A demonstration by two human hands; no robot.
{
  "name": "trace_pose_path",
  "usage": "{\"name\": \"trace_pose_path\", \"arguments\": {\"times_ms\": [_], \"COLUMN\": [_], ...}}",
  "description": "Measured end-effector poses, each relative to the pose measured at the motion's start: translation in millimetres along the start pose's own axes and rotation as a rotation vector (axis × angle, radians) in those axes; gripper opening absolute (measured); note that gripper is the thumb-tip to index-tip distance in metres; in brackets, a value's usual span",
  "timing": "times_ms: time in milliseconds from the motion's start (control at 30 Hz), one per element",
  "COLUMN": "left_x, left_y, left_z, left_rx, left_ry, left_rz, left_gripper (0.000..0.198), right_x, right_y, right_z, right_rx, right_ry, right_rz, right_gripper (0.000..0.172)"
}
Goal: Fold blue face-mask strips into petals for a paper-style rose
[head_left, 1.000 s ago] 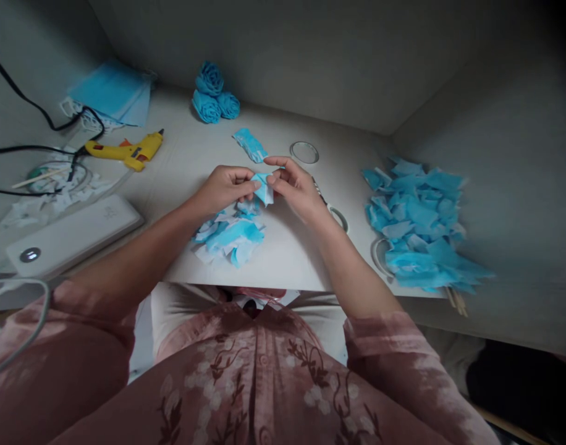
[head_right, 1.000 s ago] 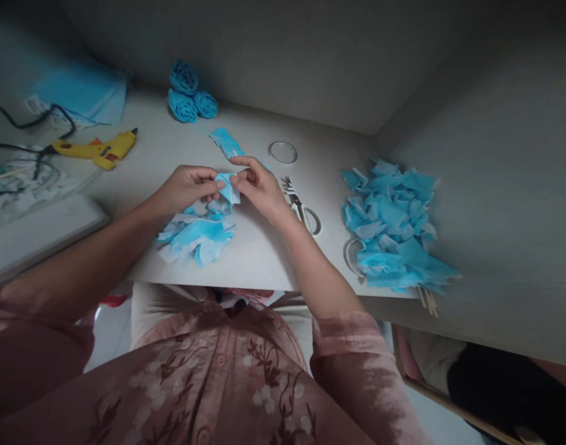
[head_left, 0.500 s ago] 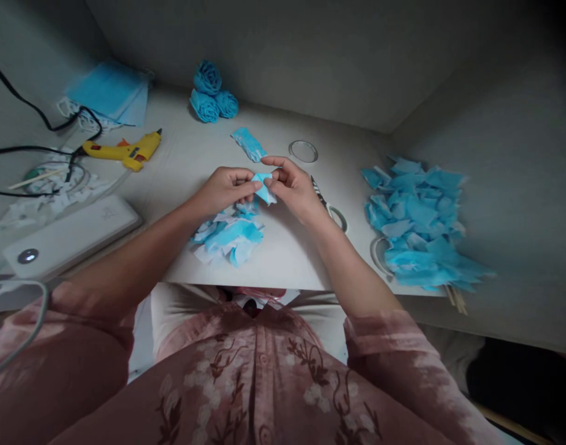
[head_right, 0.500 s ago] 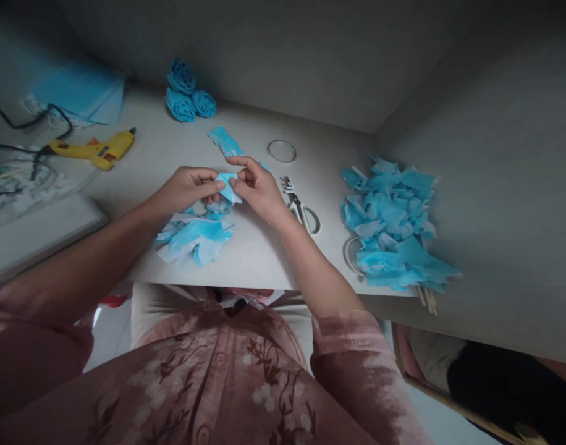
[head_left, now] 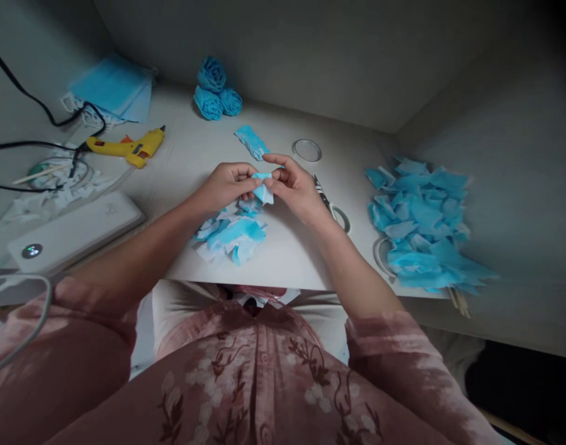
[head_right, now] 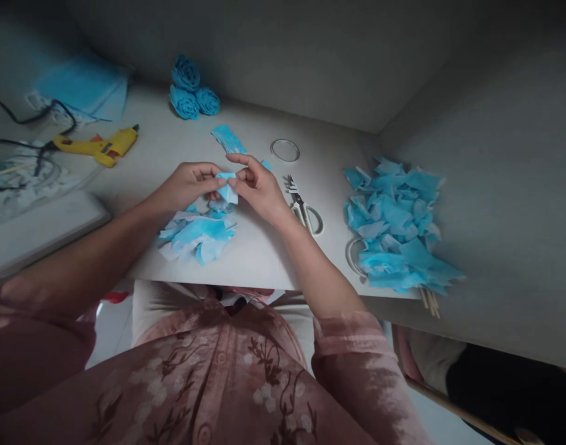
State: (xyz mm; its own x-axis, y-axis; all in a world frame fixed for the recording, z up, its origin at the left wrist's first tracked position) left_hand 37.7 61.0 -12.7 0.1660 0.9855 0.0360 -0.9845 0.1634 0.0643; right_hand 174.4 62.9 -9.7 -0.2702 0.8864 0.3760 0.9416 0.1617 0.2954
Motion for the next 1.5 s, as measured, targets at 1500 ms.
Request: {"name": "trace_pose_path", "arguments": {"times_ms": [1500], "left_x": [0], "left_y": [6.0], "left_z": [11], "left_rx": [0.032], "left_ry": [-0.055], "left_rz": [0.093], "left_gripper": [0.018], "right_x": [2], "right_y": [2], "right_z": [6], "right_rx": [0.02], "right_ry": [-0.027], "right_rz": [0.017], "right_gripper": [0.083]}}
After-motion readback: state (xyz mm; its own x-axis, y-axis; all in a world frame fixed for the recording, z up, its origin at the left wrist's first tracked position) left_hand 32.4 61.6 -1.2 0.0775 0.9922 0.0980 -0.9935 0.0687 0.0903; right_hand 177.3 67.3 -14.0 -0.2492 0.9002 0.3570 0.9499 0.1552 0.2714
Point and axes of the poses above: each hand's wrist, its own x-axis towards the middle knuckle, its own y-axis out of the back of the hand, z = x × y, the point moved 9 cm from there along x, towards the middle knuckle, and after that the axes turned 8 degrees about z, right-handed, at the moved point
